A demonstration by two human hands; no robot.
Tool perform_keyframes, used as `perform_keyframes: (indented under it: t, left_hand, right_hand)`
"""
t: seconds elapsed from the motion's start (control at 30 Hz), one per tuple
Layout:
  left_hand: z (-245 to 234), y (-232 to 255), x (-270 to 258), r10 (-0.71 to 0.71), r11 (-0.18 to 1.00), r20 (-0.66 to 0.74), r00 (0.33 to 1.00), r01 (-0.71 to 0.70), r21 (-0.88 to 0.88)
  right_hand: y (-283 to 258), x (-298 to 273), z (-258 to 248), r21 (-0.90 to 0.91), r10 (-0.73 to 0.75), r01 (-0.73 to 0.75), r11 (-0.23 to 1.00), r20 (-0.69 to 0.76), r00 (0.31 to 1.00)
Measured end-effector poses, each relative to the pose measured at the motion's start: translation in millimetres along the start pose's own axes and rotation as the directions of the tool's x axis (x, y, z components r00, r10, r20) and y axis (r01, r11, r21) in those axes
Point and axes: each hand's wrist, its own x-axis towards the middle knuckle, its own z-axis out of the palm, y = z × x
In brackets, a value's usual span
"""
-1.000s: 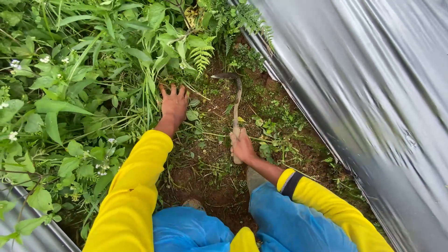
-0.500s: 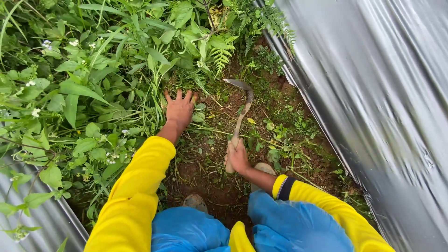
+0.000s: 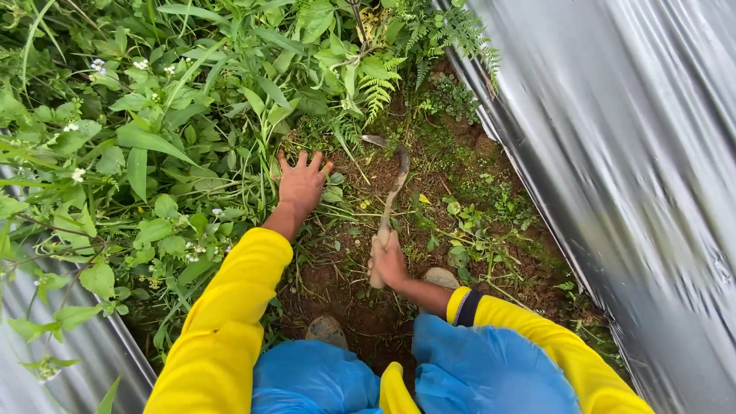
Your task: The person uses a sickle to cut weeds growing along the edge of a plastic-covered garden bed. They pull the cut weeds by hand and toss them aside, clearing the area next to the plastic sheeting.
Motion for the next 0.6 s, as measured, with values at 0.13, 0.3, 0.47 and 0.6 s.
perform_keyframes:
  t: [0.13,0.3,0.47,0.6]
  left_hand:
    - [0.8,-0.3,2.1,0.014,1.0,0.023,1.0,-0.014,-0.011]
    - [-57.6,6.2,-25.9,0.06,0.998,0.098,0.993,-0.064,0.031]
    - [-58.3,9.3,-24.3,0.175,0.973,0.058,0.983,-0.181,0.142]
    - [-56.2,7.9,-23.9,0.165,0.978,0.068,0.984,-0.172,0.118]
  right_hand:
    - [-21.4,33.5,-13.4,0.05,-0.14,0.153,0.987,-0.204,0.969]
    - [23.1,24.1,0.7,-0.088,0.009,0.0,0.996,0.102,0.995]
    - [40.2,10.9,2.5,-0.083,-0.032,0.038,0.996,0.075,0.997]
    - [-11.3,11.2,-9.2,-0.04,-0.092,0.089,0.995,-0.088,0.992]
